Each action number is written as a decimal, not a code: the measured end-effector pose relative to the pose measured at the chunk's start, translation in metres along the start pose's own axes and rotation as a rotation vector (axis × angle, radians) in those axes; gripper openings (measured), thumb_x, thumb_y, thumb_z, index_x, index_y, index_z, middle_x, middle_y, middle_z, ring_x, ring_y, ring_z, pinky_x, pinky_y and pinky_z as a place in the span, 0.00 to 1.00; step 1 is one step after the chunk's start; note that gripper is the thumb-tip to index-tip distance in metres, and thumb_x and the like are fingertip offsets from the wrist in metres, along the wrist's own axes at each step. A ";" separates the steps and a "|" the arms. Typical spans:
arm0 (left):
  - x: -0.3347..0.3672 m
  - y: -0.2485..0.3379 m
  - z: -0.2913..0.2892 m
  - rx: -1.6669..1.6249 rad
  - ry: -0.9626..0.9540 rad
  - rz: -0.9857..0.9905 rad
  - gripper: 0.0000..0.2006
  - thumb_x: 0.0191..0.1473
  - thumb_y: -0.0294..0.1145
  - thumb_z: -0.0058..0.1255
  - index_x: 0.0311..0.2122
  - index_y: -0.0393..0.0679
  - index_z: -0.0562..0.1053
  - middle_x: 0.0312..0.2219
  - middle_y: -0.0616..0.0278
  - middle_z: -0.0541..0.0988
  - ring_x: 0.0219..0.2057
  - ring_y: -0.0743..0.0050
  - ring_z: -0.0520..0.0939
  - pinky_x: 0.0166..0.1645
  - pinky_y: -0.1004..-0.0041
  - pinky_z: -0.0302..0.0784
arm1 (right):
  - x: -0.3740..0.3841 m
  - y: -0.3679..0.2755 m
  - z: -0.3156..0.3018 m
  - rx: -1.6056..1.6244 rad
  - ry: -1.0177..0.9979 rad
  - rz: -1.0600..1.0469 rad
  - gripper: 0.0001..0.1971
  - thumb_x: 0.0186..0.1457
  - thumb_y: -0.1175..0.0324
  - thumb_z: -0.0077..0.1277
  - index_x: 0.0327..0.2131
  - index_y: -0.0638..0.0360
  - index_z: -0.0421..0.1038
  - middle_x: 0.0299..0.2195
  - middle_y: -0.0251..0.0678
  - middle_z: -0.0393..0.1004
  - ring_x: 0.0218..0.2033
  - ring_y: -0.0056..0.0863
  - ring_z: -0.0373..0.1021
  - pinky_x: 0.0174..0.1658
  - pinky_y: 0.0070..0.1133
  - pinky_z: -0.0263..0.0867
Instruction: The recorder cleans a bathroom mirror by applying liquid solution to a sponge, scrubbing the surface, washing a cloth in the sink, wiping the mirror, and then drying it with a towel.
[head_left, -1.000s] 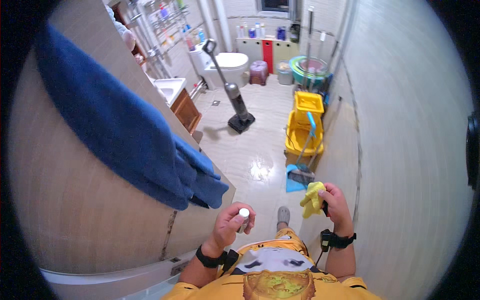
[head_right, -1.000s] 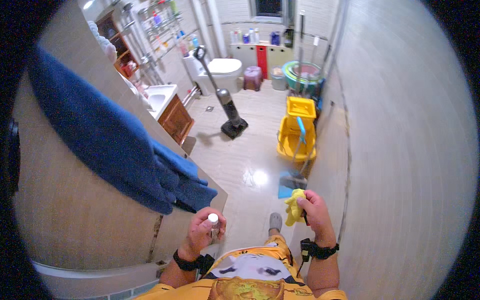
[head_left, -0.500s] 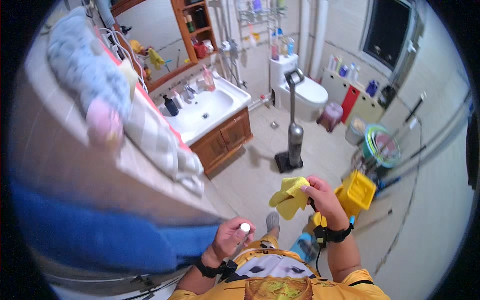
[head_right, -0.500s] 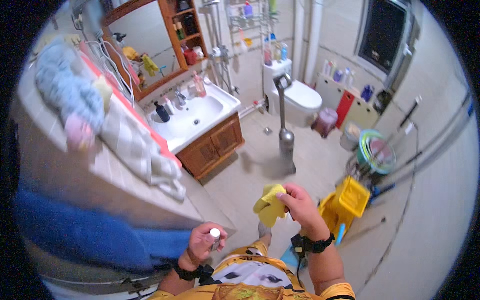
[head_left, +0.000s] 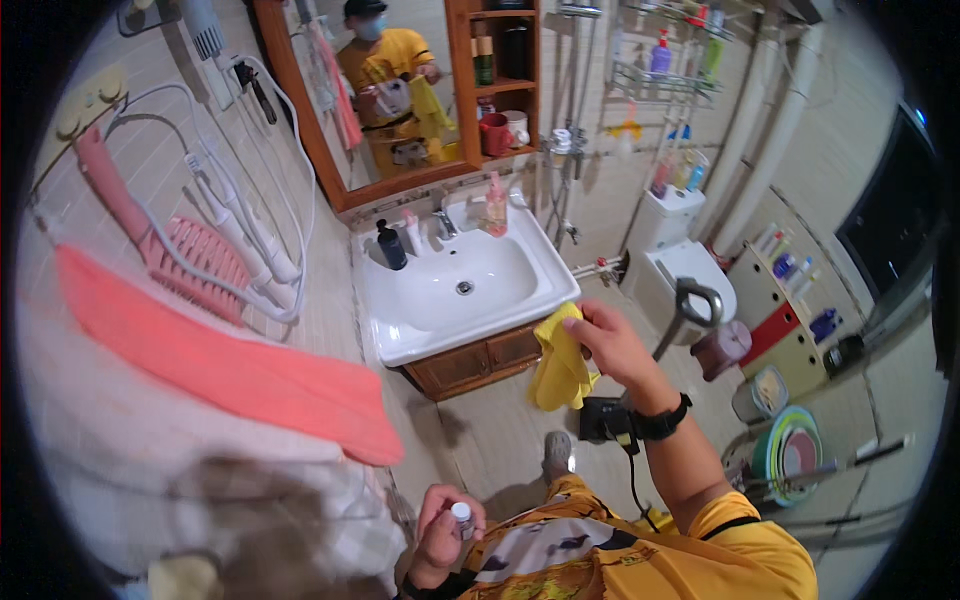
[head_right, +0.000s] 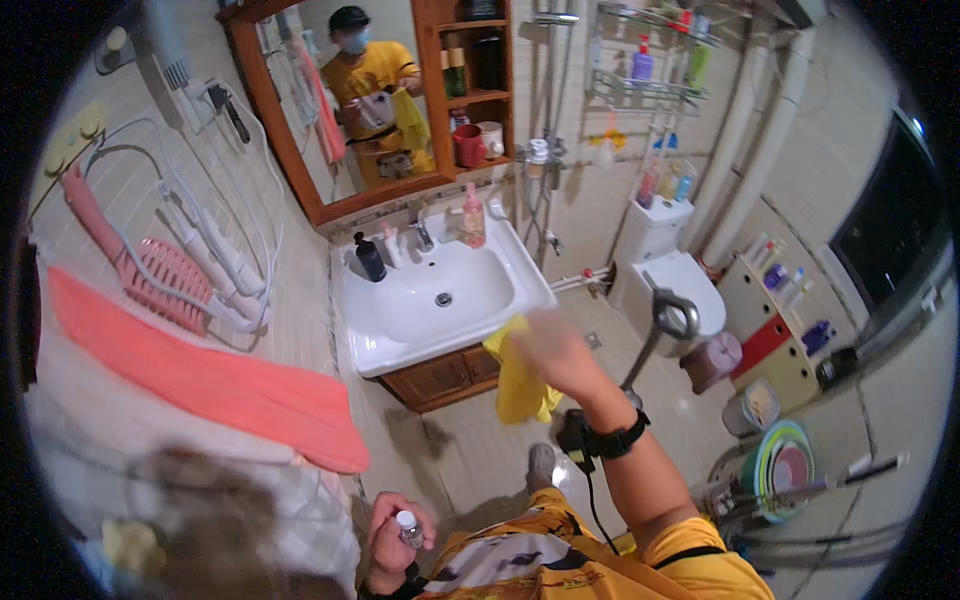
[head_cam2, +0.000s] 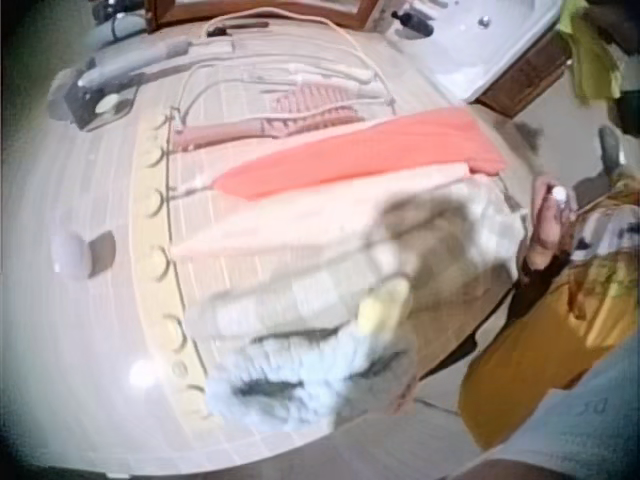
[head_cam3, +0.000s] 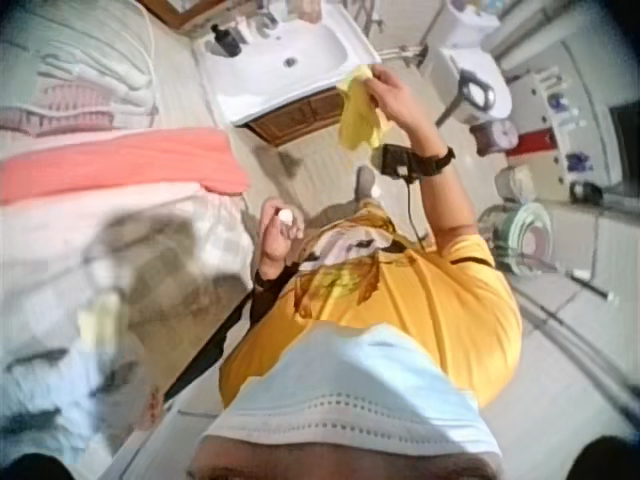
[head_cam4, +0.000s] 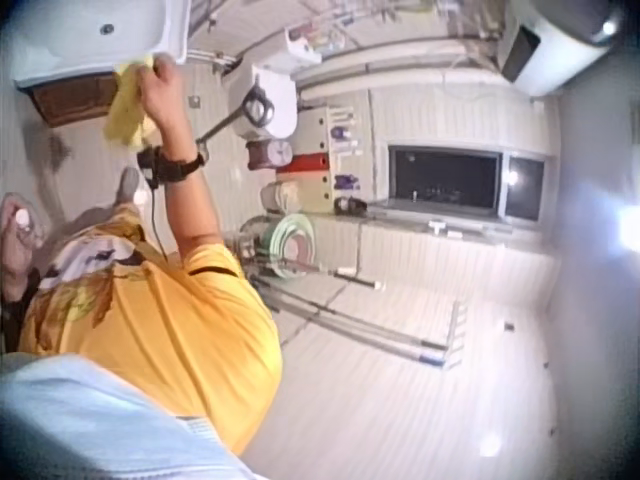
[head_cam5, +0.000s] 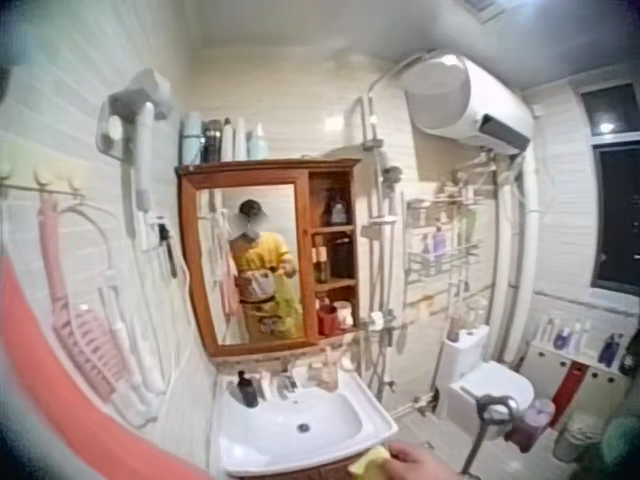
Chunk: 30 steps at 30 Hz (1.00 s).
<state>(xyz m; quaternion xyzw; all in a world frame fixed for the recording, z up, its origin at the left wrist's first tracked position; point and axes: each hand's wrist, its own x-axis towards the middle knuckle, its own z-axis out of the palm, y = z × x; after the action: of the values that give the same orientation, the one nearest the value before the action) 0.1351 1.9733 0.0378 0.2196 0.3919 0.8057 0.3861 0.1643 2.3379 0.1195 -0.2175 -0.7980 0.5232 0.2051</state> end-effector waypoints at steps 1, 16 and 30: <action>0.007 0.002 0.001 0.068 0.081 0.037 0.23 0.63 0.52 0.49 0.46 0.42 0.59 0.27 0.48 0.75 0.24 0.70 0.74 0.30 0.72 0.72 | 0.037 0.004 0.000 -0.140 -0.025 -0.039 0.17 0.58 0.60 0.50 0.39 0.68 0.72 0.31 0.49 0.77 0.30 0.41 0.74 0.37 0.33 0.68; 0.326 0.046 0.034 0.388 0.280 0.220 0.13 0.66 0.41 0.34 0.42 0.41 0.64 0.24 0.58 0.74 0.20 0.75 0.72 0.27 0.74 0.69 | 0.298 0.072 0.025 -0.221 -0.320 -0.060 0.22 0.55 0.58 0.60 0.49 0.62 0.73 0.31 0.40 0.78 0.32 0.31 0.74 0.37 0.26 0.69; 0.480 0.037 -0.021 0.726 0.086 0.260 0.22 0.52 0.22 0.61 0.45 0.40 0.59 0.30 0.63 0.73 0.30 0.84 0.71 0.34 0.80 0.67 | 0.323 -0.014 0.014 -0.151 -0.432 -0.504 0.14 0.52 0.66 0.63 0.41 0.57 0.75 0.28 0.38 0.73 0.26 0.35 0.71 0.30 0.26 0.66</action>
<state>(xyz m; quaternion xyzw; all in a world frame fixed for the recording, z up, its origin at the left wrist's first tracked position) -0.1860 2.3296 0.0798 0.3559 0.6364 0.6651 0.1609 -0.1110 2.5040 0.1599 0.0878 -0.8882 0.4296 0.1372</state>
